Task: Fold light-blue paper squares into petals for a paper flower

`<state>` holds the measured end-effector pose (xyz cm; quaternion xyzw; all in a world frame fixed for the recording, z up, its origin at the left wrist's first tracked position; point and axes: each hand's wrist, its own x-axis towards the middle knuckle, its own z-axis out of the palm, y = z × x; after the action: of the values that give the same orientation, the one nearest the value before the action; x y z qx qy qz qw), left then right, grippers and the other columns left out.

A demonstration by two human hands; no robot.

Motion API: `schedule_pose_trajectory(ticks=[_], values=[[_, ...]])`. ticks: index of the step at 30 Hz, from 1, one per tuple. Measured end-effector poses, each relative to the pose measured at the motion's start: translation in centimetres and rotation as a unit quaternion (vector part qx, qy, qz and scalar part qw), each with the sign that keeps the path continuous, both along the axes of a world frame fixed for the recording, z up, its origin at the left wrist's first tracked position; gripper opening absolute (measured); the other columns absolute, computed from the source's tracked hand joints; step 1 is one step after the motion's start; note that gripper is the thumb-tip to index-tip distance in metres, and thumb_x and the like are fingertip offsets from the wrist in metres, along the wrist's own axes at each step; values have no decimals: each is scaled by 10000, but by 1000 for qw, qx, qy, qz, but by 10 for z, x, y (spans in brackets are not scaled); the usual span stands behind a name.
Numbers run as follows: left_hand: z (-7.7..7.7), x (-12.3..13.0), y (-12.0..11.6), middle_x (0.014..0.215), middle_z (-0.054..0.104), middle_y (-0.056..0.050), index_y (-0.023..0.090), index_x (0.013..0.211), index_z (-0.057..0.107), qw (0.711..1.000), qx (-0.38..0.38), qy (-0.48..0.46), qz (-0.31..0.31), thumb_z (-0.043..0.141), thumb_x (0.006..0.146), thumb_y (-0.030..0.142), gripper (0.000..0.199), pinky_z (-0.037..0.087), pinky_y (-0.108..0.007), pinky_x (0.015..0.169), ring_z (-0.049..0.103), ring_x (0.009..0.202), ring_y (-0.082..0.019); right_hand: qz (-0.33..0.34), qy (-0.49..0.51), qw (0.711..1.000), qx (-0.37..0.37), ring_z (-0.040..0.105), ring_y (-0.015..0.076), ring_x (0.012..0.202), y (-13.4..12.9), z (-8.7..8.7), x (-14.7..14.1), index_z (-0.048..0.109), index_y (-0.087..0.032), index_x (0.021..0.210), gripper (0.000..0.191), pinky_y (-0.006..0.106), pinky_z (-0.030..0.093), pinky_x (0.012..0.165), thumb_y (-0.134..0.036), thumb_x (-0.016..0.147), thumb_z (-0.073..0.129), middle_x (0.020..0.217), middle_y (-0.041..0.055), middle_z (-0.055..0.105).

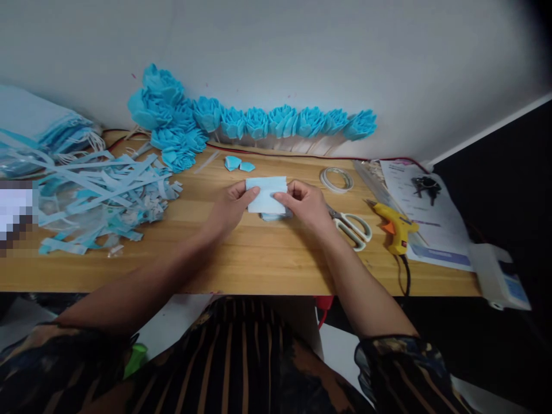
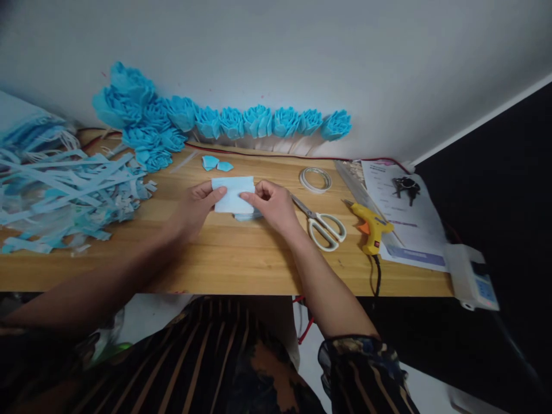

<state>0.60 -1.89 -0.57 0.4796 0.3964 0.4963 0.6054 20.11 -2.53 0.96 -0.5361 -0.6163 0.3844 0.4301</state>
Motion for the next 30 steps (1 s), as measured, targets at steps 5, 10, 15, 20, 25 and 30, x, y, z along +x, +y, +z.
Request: schedule_pose_trajectory(ticks=[5, 10, 15, 20, 25, 30], values=[[-2, -1, 2, 902, 795, -52, 141, 973, 788, 1000, -11, -10, 3, 783, 811, 367, 278, 526, -280, 734, 682, 769, -160, -2, -28, 999, 19, 360, 108, 615, 2, -4, 2, 485, -214, 626, 403, 281, 283, 591, -481, 825, 711, 616, -45, 434], [-9, -1, 9, 853, 787, -43, 143, 938, 779, 998, -46, -34, 11, 796, 807, 339, 235, 538, -262, 701, 679, 718, -143, 6, -58, 998, 11, 419, 125, 628, 3, -4, 6, 627, -196, 703, 330, 275, 297, 577, -481, 869, 642, 621, -30, 491], [0, -8, 16, 909, 792, -60, 163, 941, 763, 992, -76, -84, 56, 761, 849, 272, 143, 560, -249, 680, 727, 815, -175, -20, 17, 1000, 16, 453, 120, 596, 13, -2, 21, 641, -199, 690, 414, 269, 359, 569, -591, 817, 680, 606, -24, 521], [12, -17, 20, 1031, 793, -94, 152, 1004, 737, 986, -85, -113, 87, 743, 872, 245, 161, 549, -227, 634, 732, 873, -187, -40, 61, 997, -14, 458, 116, 602, 22, -2, 36, 708, -212, 870, 399, 265, 400, 551, -572, 718, 785, 667, -28, 551], [15, -17, 18, 1079, 788, -101, 152, 1058, 718, 986, -94, -114, 82, 678, 923, 220, 156, 541, -210, 631, 714, 867, -165, 26, 23, 997, -73, 465, 112, 545, 16, -4, 31, 711, -204, 1186, 461, 265, 400, 517, -393, 773, 791, 618, -56, 533], [12, -17, 18, 1104, 786, -100, 166, 1115, 718, 989, -80, -103, 75, 730, 896, 286, 250, 566, -250, 684, 720, 928, -196, 36, -9, 995, -94, 432, 103, 505, 12, -3, 24, 697, -215, 1224, 417, 262, 383, 498, -286, 816, 743, 592, -74, 502]])
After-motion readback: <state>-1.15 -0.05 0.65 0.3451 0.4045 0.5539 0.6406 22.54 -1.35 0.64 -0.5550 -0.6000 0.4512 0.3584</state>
